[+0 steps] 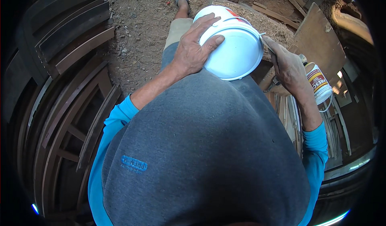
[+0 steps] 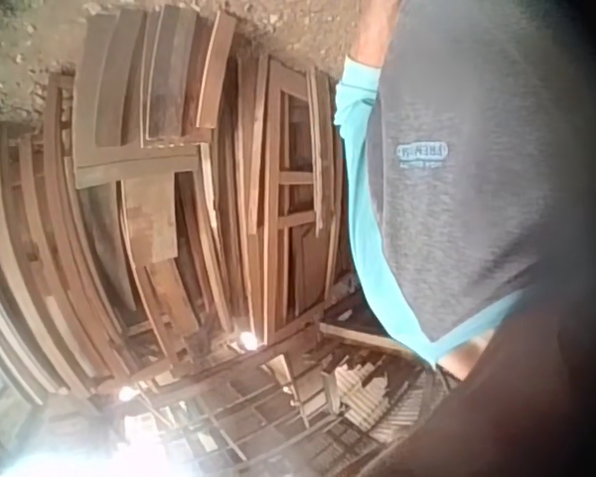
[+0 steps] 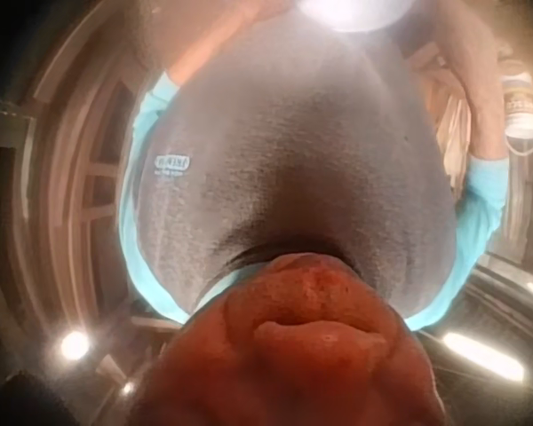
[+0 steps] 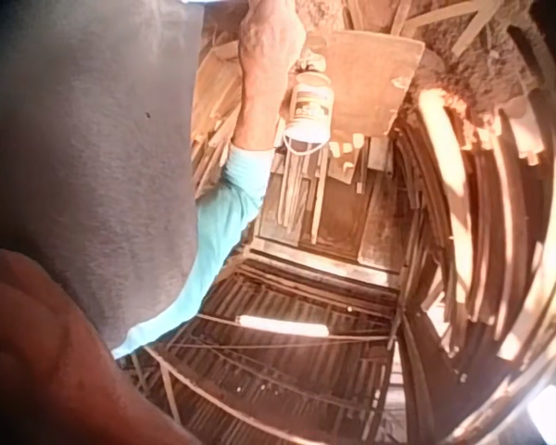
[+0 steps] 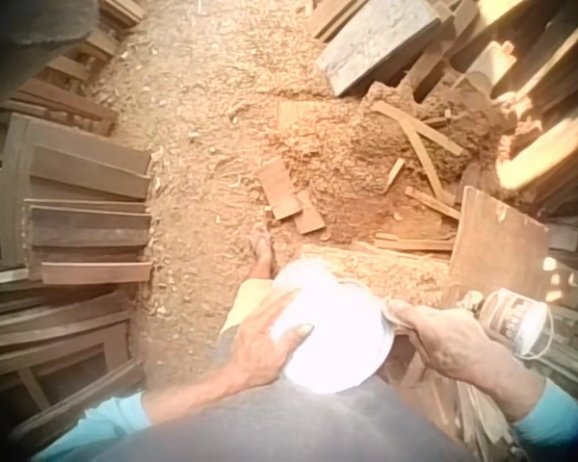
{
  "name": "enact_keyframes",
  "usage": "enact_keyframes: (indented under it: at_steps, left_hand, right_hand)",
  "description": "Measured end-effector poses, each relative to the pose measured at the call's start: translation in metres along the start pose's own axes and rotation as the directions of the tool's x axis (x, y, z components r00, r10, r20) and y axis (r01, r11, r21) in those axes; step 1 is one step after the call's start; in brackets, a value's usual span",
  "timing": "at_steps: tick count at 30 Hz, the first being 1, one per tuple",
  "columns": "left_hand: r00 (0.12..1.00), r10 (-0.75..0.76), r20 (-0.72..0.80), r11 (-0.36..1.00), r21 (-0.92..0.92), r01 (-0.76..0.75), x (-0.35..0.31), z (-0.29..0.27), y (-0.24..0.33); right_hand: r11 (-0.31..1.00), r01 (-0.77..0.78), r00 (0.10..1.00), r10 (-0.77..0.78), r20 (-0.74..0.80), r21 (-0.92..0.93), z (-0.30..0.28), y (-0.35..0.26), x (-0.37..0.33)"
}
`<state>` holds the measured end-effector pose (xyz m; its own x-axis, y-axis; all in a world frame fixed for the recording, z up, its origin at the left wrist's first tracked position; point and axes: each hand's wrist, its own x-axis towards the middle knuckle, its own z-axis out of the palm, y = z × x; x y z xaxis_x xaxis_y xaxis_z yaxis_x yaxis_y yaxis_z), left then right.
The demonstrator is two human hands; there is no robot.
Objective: The person opens a bucket lid using a scraper to pry it around the edges and then pulls the lid off by hand.
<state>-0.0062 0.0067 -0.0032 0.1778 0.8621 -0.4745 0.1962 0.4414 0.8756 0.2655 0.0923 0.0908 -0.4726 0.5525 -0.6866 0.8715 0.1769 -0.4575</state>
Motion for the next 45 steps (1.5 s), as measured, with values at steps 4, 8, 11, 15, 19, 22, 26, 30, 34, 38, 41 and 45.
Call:
enact_keyframes:
  at_steps: [4,8,11,15,19,22,26,30,34,38,41,45]
  left_hand:
    - [1.0,-0.013,0.014,1.0,0.005,0.013,0.0,-0.001,0.001]
    - [1.0,0.008,0.017,0.999,0.031,-0.009,0.001,-0.001,-0.002]
    - [1.0,0.018,0.017,0.999,0.036,-0.019,0.001,-0.001,-0.001]
    - [1.0,0.023,0.019,1.0,0.008,-0.023,0.001,-0.001,-0.003]
    - [1.0,0.009,0.017,0.999,-0.041,-0.008,-0.002,-0.002,-0.007]
    - [0.999,0.033,0.02,0.999,-0.015,-0.033,-0.002,-0.003,-0.008]
    - [0.997,0.074,0.019,0.996,-0.043,-0.073,0.0,-0.003,-0.006]
    - [0.993,0.093,-0.069,0.996,0.008,-0.093,-0.002,0.003,-0.003]
    - [0.956,0.087,-0.282,0.996,0.0,-0.09,-0.012,0.031,-0.002]
    - [0.965,0.065,-0.255,0.998,0.01,-0.065,0.006,0.02,0.016]
    - [0.993,0.07,-0.098,0.996,0.06,-0.065,0.024,0.016,0.016]
    - [0.986,0.156,-0.063,0.982,0.119,-0.148,0.032,0.013,0.014]
  right_hand:
    - [0.997,-0.008,0.999,0.005,0.033,0.073,0.004,0.004,0.006]
    - [0.996,0.087,0.996,-0.086,0.029,-0.03,0.004,0.011,0.006]
    - [0.987,0.101,0.994,-0.094,0.065,-0.125,0.0,0.015,0.008]
    - [0.974,0.105,0.994,-0.1,0.034,-0.202,0.004,0.007,0.009]
    - [0.97,0.093,0.996,-0.087,0.036,-0.224,0.005,0.002,0.013]
    - [0.99,0.128,0.991,-0.125,0.057,-0.058,-0.002,0.006,0.02]
    - [0.981,0.144,0.983,-0.127,0.133,-0.127,-0.011,0.006,0.024]
    - [0.998,0.056,0.998,-0.055,-0.035,0.02,0.01,0.0,0.015]
    - [0.989,-0.022,0.992,0.04,-0.118,0.145,0.022,-0.008,0.008]
    - [0.985,-0.04,0.987,0.064,-0.145,0.166,0.027,-0.007,-0.001]
    - [0.988,-0.079,0.991,0.093,-0.097,0.135,0.025,-0.002,-0.008]
    - [0.986,-0.046,0.996,0.058,-0.071,0.158,0.02,0.004,-0.009]
